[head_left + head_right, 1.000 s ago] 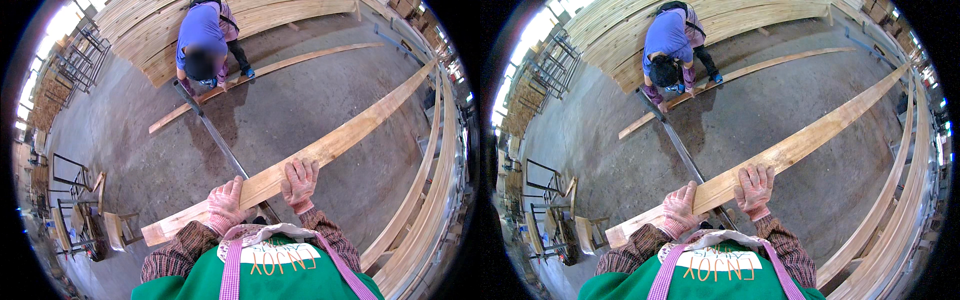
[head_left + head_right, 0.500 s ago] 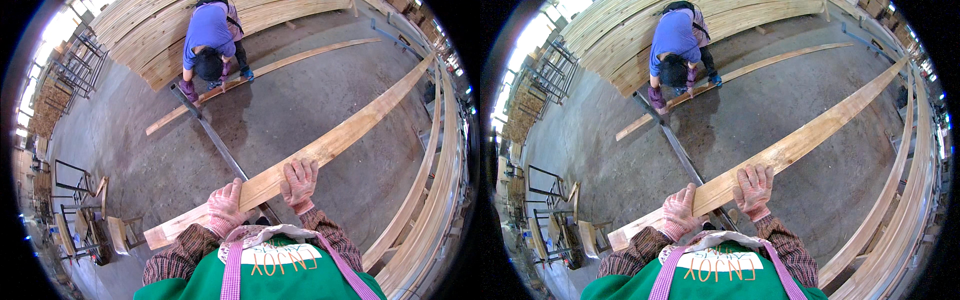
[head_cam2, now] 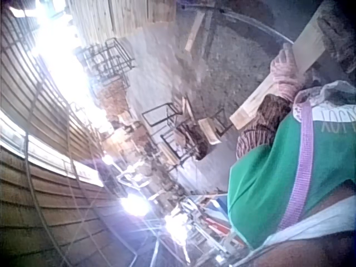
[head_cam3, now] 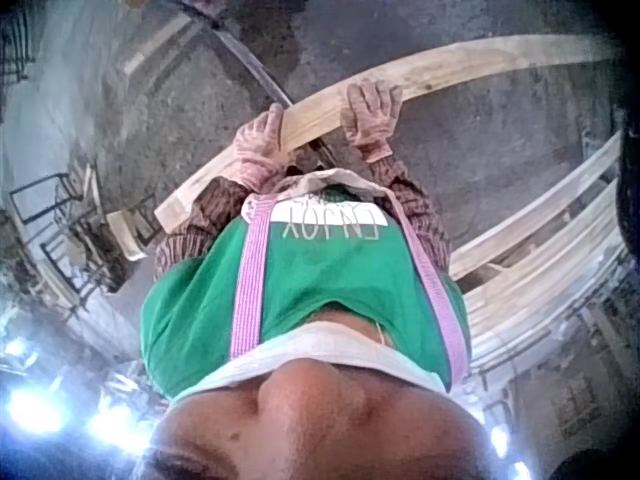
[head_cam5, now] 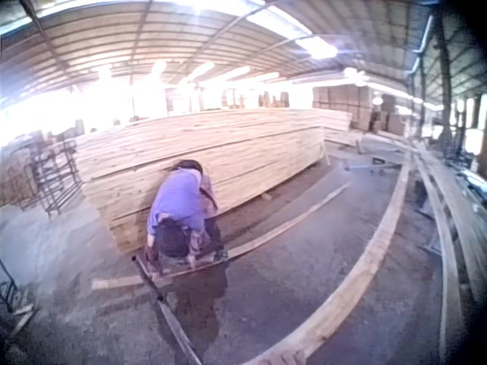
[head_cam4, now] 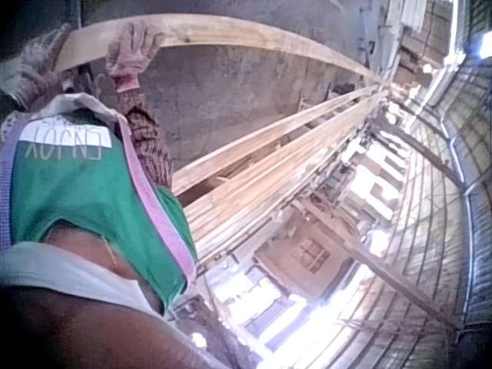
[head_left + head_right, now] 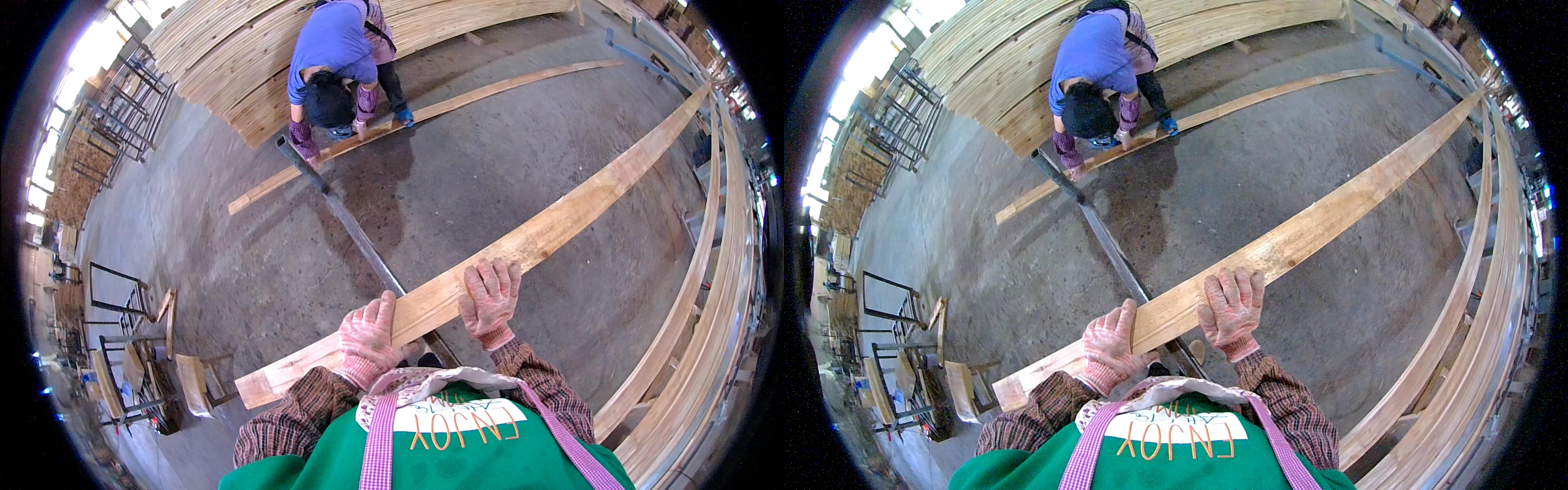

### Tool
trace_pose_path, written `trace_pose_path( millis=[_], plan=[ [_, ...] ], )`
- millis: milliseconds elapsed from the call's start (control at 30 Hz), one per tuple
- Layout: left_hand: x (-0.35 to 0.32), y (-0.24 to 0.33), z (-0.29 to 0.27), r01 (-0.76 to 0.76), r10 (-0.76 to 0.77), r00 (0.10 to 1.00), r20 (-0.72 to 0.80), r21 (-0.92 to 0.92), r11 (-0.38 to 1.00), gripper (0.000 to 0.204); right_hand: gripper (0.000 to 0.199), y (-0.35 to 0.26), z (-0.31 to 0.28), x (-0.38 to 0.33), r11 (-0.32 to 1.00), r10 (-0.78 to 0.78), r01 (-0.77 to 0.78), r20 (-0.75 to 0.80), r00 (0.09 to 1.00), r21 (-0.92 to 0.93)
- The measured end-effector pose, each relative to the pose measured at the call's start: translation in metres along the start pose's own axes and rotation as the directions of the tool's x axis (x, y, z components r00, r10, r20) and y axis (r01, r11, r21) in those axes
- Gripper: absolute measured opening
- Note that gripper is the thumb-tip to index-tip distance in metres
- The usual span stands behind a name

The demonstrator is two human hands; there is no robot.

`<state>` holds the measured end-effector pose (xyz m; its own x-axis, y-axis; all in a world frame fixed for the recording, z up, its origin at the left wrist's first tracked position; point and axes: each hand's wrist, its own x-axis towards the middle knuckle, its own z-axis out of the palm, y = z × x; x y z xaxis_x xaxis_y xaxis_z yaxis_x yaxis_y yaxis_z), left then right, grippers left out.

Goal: The person picks up wooden planks from a support rail and stacks them onto a large pile, then uses an air nozzle to clean off a blue machine surface.

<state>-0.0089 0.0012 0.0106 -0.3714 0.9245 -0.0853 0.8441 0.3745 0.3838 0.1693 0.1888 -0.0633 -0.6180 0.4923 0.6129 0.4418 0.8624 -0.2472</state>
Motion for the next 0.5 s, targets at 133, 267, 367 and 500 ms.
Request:
trace_pose_path(
  millis=[133, 267, 367, 500],
  plan=[
    [0.0025, 0.0018, -0.0026, 0.020, -0.019, 0.999, 0.033, -0.010, 1.000, 0.105, 0.046, 0.0020, -0.0031, 0.0000, 0.999, 0.017, -0.020, 0.051, 0.999, 0.049],
    [0.0016, 0.0010, 0.0000, 0.032, -0.032, 0.998, 0.052, -0.006, 0.999, 0.103, 0.047, 0.0019, 0.0001, -0.0023, 1.000, 0.003, -0.003, 0.014, 1.000, 0.017],
    [0.0030, 0.0027, -0.0023, 0.039, -0.039, 0.996, 0.075, 0.005, 0.999, 0.102, 0.048, 0.0013, -0.0017, -0.0004, 1.000, 0.014, -0.015, 0.027, 1.000, 0.017],
    [0.0018, 0.0001, -0.0010, 0.020, -0.020, 0.999, 0.037, -0.003, 1.000, 0.105, 0.048, -0.0001, -0.0017, 0.0016, 1.000, 0.007, -0.007, 0.002, 1.000, 0.025]
  ],
)
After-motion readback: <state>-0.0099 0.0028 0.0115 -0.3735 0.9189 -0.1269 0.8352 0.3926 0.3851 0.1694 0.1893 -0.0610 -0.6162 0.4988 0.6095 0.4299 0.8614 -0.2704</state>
